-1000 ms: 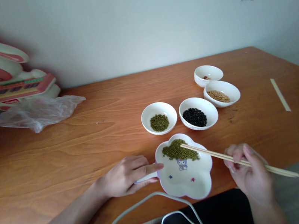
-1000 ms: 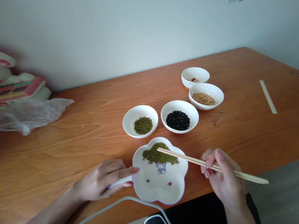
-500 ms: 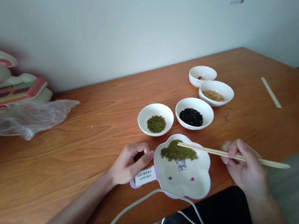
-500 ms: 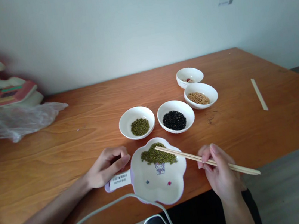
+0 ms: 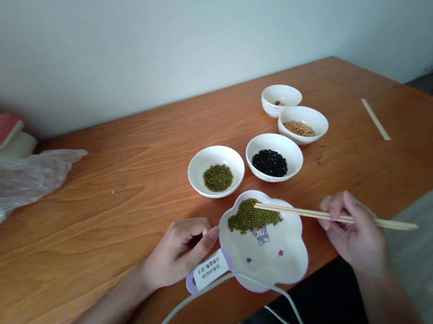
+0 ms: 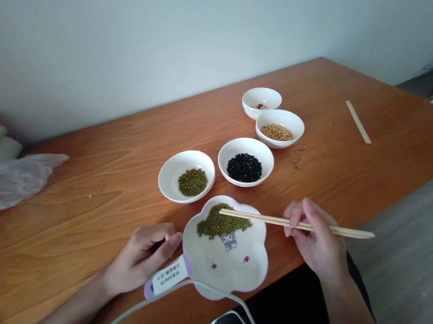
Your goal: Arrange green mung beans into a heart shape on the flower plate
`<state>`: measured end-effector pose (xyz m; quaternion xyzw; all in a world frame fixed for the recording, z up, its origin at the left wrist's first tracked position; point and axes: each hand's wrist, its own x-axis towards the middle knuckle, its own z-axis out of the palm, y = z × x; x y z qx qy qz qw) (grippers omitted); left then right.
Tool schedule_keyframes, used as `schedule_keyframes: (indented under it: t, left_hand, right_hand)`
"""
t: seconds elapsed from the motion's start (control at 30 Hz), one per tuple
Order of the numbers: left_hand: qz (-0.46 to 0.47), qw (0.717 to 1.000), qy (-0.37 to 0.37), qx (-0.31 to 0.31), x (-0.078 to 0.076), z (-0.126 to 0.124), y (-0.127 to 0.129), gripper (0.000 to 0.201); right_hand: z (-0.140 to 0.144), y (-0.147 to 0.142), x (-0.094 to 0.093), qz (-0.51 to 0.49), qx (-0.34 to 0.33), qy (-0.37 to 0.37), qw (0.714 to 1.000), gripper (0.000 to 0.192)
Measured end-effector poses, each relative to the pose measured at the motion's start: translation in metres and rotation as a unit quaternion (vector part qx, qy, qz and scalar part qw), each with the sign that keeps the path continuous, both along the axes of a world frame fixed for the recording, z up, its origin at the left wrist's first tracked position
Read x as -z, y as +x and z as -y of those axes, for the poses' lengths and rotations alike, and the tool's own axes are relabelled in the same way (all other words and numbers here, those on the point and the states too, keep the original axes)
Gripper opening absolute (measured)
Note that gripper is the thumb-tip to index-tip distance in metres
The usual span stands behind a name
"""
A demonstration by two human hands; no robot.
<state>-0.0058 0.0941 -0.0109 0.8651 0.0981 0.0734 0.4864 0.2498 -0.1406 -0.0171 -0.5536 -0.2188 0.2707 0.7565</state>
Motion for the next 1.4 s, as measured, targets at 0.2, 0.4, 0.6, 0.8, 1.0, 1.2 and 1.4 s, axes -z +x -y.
schedule_keyframes:
  t: [0.2, 0.4, 0.6, 0.8, 1.0, 1.2, 1.4]
  left_hand:
    - [0.019, 0.999, 0.019, 0.041, -0.005, 0.002, 0.003, 0.028]
    - [0.033, 0.996, 0.045, 0.067, -0.008, 0.002, 0.005, 0.027]
    - [0.037, 0.999, 0.022, 0.032, -0.007, 0.003, 0.005, 0.034]
    - [0.012, 0.999, 0.025, -0.021, -0.008, 0.007, 0.007, 0.037]
    - [0.037, 0.994, 0.101, 0.015, -0.004, 0.007, 0.007, 0.033]
    - [0.034, 0.995, 0.094, -0.009, -0.004, 0.009, 0.005, 0.032]
    - [0.027, 0.995, 0.100, -0.005, -0.004, 0.008, 0.005, 0.030]
  right_hand:
    - [0.006, -0.010, 0.001, 0.015, 0.040, 0.018, 0.999, 0.044]
    - [0.005, -0.021, -0.012, 0.038, 0.053, 0.007, 0.998, 0.051]
    - [0.006, -0.026, -0.049, 0.092, 0.039, -0.066, 0.993, 0.047]
    - [0.016, -0.058, -0.052, 0.222, 0.019, -0.110, 0.969, 0.052]
    - [0.019, -0.073, -0.045, 0.318, -0.095, -0.117, 0.936, 0.049]
    - [0.046, -0.066, -0.034, 0.378, -0.136, -0.159, 0.902, 0.059]
    - [0.045, -0.060, -0.042, 0.376, -0.179, -0.169, 0.893, 0.074]
